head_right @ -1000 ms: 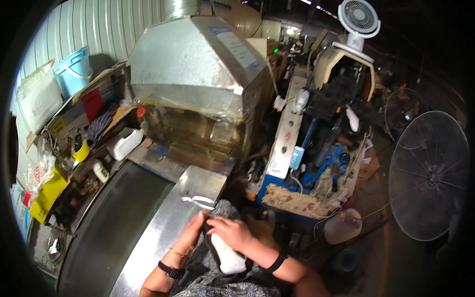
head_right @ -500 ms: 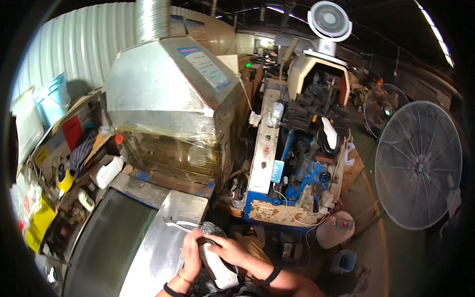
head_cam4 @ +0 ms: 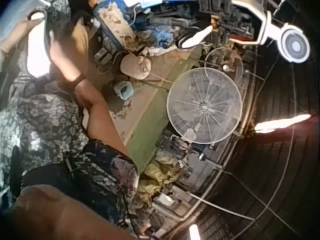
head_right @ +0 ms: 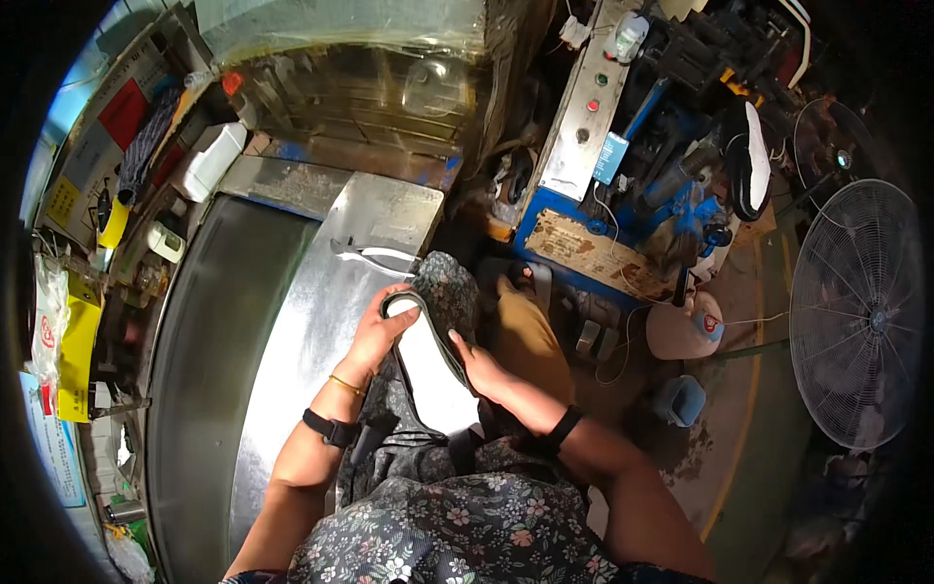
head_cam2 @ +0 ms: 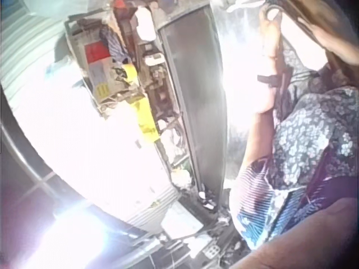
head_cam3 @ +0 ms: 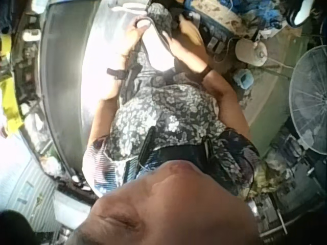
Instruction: Operating industrial shoe machinery by placing lasts into the heat setting machine and moving components onto a conveyor belt.
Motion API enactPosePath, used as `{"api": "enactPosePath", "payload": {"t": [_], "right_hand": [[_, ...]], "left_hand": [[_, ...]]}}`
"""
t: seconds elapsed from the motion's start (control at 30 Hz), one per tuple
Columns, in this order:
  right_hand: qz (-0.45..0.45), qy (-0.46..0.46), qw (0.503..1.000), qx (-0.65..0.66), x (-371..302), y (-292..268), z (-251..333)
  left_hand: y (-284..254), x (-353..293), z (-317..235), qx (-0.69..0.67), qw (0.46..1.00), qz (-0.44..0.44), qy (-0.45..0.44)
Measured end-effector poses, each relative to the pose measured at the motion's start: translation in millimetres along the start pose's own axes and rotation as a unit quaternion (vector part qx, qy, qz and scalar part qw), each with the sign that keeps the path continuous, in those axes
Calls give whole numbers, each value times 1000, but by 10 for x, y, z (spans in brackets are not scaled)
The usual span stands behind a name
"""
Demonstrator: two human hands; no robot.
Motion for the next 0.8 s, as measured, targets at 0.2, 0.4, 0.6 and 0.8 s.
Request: {"api": "enactPosePath", "payload": {"t": [0.2,0.4,0.6,0.8], "right_hand": [[-201,-304,819,-443,-334,49,659],[-79,-294,886,-349,-277,-6,704],[13,-152,988,-20,-318,-24,-142],[-21,-113,992,-60,-229,206,301]], "left_hand": [[114,114,-9,9,999,33,9],[92,101,-96,14,998,57,-22],[168,55,-68,-138,982,127,-8],[-309,-123,258,365,898,-246,21]]}}
Point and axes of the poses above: each hand's wrist, its own x-axis towards the middle knuckle, its own y-axis out of the palm, z = x × y, the point moved 6 cm from there along x, towards the middle knuckle, and after that the axes turned 3 degrees about y, right-handed, at the moved point
